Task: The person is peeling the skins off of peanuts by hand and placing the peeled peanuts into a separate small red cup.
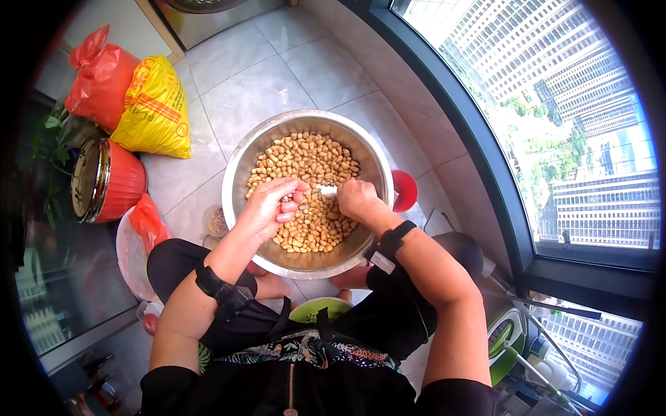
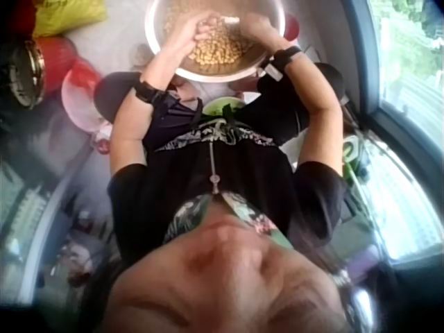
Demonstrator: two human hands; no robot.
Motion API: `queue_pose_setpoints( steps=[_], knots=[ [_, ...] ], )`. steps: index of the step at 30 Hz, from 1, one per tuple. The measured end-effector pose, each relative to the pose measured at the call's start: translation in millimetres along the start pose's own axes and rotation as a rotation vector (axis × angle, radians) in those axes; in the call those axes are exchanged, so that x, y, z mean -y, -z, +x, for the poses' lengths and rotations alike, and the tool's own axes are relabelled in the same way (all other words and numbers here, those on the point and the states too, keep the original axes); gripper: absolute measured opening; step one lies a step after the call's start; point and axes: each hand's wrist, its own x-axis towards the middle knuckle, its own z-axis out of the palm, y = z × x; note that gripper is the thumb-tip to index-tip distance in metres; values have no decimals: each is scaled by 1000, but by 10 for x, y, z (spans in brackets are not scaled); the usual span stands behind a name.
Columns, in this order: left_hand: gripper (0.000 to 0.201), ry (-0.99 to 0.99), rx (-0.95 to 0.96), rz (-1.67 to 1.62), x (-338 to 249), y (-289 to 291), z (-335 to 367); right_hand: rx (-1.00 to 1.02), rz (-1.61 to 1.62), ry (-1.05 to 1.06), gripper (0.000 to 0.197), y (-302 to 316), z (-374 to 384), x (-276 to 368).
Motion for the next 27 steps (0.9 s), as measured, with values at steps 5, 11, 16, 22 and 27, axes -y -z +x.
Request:
queue_pose_setpoints(
  steps=[5, 11, 16, 22, 27],
  knots=[
    [23, -24, 5, -13, 9, -24, 12, -97, 977, 111, 18, 442, -13, -86],
    [24, -22, -12, 12, 35, -47, 12, -45, 1487, 162, 13, 585, -313, 316],
    [24, 0, 15, 73, 22, -36, 13, 45, 1472, 238, 11, 639, -361, 264],
    [27, 45, 17, 82, -17, -77, -3, -51, 1454, 309, 10, 670, -404, 283],
    [30, 49, 22, 99, -7, -43, 24, -37, 1524, 305, 11, 577, -358, 307]
  ],
)
